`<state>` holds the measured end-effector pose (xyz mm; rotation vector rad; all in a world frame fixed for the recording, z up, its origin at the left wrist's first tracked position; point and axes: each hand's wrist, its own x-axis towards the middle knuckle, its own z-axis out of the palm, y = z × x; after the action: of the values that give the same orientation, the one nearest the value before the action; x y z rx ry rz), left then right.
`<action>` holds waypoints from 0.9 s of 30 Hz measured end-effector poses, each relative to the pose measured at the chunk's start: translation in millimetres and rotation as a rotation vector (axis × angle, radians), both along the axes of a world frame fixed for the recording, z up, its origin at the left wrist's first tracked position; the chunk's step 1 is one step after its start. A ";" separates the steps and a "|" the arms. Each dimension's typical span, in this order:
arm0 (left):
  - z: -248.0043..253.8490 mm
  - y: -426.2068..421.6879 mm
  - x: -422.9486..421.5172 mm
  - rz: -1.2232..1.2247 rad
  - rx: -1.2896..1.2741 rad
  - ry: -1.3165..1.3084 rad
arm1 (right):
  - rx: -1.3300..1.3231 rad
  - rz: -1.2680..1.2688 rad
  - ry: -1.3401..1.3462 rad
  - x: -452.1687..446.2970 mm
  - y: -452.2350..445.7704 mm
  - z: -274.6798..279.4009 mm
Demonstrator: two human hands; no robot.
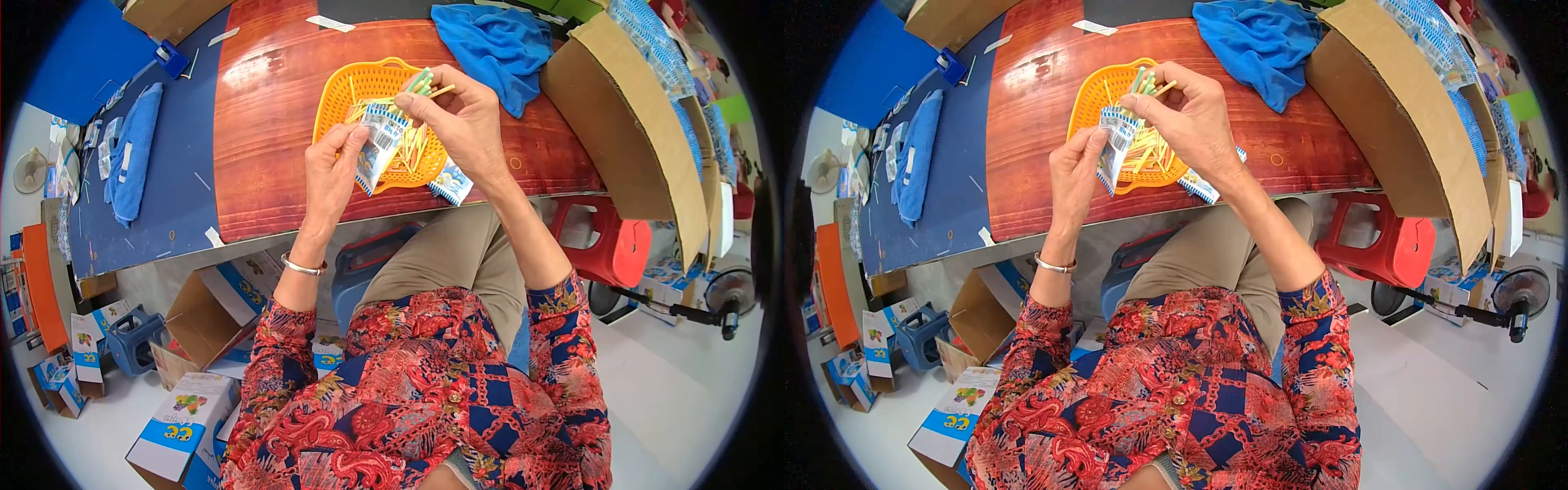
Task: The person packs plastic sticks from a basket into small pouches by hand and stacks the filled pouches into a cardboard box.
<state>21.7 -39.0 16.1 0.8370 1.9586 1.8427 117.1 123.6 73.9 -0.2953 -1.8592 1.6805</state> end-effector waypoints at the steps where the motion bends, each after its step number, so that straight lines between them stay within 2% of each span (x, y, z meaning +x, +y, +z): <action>1: 1.0 0.3 0.6 -0.003 0.003 0.008 | -0.038 0.057 -0.037 1.5 2.5 0.3; 3: 3.4 1.5 2.2 -0.012 0.018 0.026 | -0.114 0.171 -0.111 2.7 7.8 2.0; 9: 1.2 4.3 2.1 -0.027 0.062 0.035 | -0.013 0.243 -0.193 -4.7 8.5 10.6; 12: -0.6 5.7 1.1 -0.021 0.103 -0.060 | 0.262 0.208 -0.249 -7.9 11.2 18.8; 15: 0.0 8.8 1.4 -0.014 0.140 -0.125 | 0.167 0.232 -0.224 -11.1 12.2 17.1; 18: -1.6 9.8 -0.1 -0.022 0.178 -0.163 | 0.179 0.197 -0.113 -13.4 8.9 13.8; 21: -3.3 11.7 0.1 -0.011 0.248 -0.234 | 0.709 0.104 0.043 -9.5 1.5 13.0; 24: -6.1 14.6 -1.7 -0.012 0.299 -0.281 | 0.829 0.009 -0.004 -5.7 -0.2 7.2; 27: -8.2 13.9 -2.8 -0.013 0.307 -0.301 | 0.551 -0.007 -0.023 -9.2 -0.6 2.1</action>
<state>18.9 -25.1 7.9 0.6058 1.5102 2.1517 107.9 123.1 75.9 -0.0897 -2.2397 1.0982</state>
